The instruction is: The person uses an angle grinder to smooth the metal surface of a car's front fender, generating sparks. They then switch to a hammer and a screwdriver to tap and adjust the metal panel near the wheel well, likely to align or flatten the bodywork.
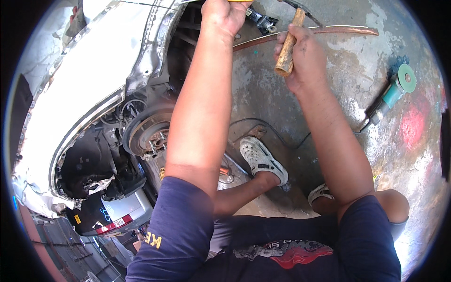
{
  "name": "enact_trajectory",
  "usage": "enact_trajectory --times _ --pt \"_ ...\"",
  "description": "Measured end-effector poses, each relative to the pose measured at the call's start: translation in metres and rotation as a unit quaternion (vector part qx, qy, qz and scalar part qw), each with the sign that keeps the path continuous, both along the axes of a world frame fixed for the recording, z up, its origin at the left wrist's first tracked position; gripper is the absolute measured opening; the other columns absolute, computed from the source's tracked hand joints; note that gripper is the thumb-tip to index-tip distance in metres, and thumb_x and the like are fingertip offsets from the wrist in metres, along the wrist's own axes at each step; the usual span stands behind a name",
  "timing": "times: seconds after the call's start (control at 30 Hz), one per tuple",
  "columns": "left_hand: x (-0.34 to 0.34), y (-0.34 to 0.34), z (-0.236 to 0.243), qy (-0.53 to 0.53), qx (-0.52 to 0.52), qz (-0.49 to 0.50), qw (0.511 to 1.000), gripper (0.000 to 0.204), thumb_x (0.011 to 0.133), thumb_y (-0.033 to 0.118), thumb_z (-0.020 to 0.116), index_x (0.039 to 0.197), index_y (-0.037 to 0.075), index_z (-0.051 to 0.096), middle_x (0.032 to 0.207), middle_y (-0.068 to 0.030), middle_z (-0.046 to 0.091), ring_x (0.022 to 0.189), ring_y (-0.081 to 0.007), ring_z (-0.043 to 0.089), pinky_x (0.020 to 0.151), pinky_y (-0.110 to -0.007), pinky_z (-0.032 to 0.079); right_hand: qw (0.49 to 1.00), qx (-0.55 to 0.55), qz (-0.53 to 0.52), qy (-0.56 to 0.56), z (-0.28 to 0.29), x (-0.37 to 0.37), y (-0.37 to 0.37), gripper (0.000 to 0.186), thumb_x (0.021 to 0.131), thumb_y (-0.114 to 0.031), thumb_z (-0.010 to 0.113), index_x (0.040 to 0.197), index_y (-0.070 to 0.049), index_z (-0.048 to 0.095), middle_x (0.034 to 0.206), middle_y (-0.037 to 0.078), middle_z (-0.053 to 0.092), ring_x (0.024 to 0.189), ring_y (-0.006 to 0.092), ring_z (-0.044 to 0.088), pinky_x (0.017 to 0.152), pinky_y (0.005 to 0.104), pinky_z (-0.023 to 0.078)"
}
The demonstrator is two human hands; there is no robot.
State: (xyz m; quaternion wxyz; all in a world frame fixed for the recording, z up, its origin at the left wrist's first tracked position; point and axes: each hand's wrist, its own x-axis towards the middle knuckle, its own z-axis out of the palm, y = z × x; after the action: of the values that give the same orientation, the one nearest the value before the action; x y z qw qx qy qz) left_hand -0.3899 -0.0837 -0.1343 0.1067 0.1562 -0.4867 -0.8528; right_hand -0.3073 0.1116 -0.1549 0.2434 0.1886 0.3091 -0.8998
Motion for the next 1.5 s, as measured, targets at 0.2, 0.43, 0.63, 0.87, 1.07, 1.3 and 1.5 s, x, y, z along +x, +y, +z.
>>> enact_trajectory --times 0.2,0.43,0.63,0.87,1.07,1.3,1.5 --pt "-0.016 -0.002 -0.003 0.043 0.033 0.028 0.998 0.016 0.111 0.010 0.051 0.123 0.010 0.060 0.110 -0.0061 0.064 0.136 -0.0363 0.060 0.105 -0.061 0.050 0.999 0.014 -0.036 0.024 0.004 -0.023 0.011 0.016 0.106 -0.020 0.057 0.111 -0.005 0.058 0.084 0.007 0.065 0.067 0.0185 0.062 0.061 0.0345 0.053" --pt "-0.040 0.004 0.005 0.137 0.073 0.052 0.986 0.018 0.110 0.007 0.045 0.117 0.009 0.061 0.106 -0.0063 0.065 0.136 -0.0337 0.060 0.110 -0.060 0.048 0.987 0.067 0.009 0.145 -0.002 -0.033 0.010 0.024 0.107 -0.018 0.057 0.124 -0.002 0.060 0.081 0.005 0.063 0.061 0.0153 0.060 0.055 0.0298 0.050" --pt "-0.049 0.003 0.012 0.135 0.067 0.083 0.985 0.019 0.109 0.007 0.041 0.112 0.005 0.060 0.105 -0.0077 0.065 0.135 -0.0343 0.061 0.111 -0.060 0.048 0.976 0.074 0.087 0.187 0.001 -0.055 0.016 0.042 0.106 -0.021 0.055 0.145 -0.006 0.053 0.077 0.001 0.061 0.056 0.0112 0.057 0.051 0.0261 0.049" --pt "-0.042 0.002 0.016 0.134 0.061 0.086 0.985 0.018 0.106 0.005 0.044 0.108 0.004 0.063 0.103 -0.0093 0.067 0.134 -0.0352 0.062 0.110 -0.058 0.049 0.959 0.071 0.171 0.213 0.007 -0.074 0.042 0.035 0.105 -0.019 0.055 0.136 -0.004 0.058 0.074 0.000 0.057 0.052 0.0110 0.053 0.048 0.0256 0.046" --pt "-0.037 0.005 0.013 0.174 0.068 0.004 0.982 0.018 0.096 -0.004 0.052 0.099 0.006 0.067 0.102 -0.0091 0.070 0.134 -0.0346 0.062 0.115 -0.058 0.046 0.971 0.079 0.082 0.211 0.010 -0.075 0.038 0.047 0.104 -0.019 0.056 0.148 -0.003 0.054 0.073 0.000 0.059 0.051 0.0109 0.053 0.047 0.0250 0.046" --pt "-0.036 0.003 0.014 0.204 0.099 -0.029 0.973 0.022 0.087 -0.008 0.057 0.096 0.007 0.070 0.104 -0.0087 0.073 0.134 -0.0315 0.063 0.123 -0.057 0.039 0.965 0.075 0.095 0.234 0.015 -0.071 0.041 0.053 0.105 -0.020 0.056 0.154 -0.002 0.050 0.073 0.000 0.059 0.050 0.0099 0.053 0.047 0.0246 0.045" --pt "-0.035 0.009 0.018 0.217 0.122 -0.044 0.968 0.022 0.088 -0.008 0.056 0.095 0.006 0.071 0.106 -0.0094 0.074 0.136 -0.0317 0.062 0.123 -0.057 0.040 0.957 0.122 0.077 0.252 0.030 -0.065 0.048 0.048 0.104 -0.019 0.056 0.149 -0.002 0.053 0.073 0.000 0.059 0.050 0.0100 0.054 0.047 0.0243 0.045"
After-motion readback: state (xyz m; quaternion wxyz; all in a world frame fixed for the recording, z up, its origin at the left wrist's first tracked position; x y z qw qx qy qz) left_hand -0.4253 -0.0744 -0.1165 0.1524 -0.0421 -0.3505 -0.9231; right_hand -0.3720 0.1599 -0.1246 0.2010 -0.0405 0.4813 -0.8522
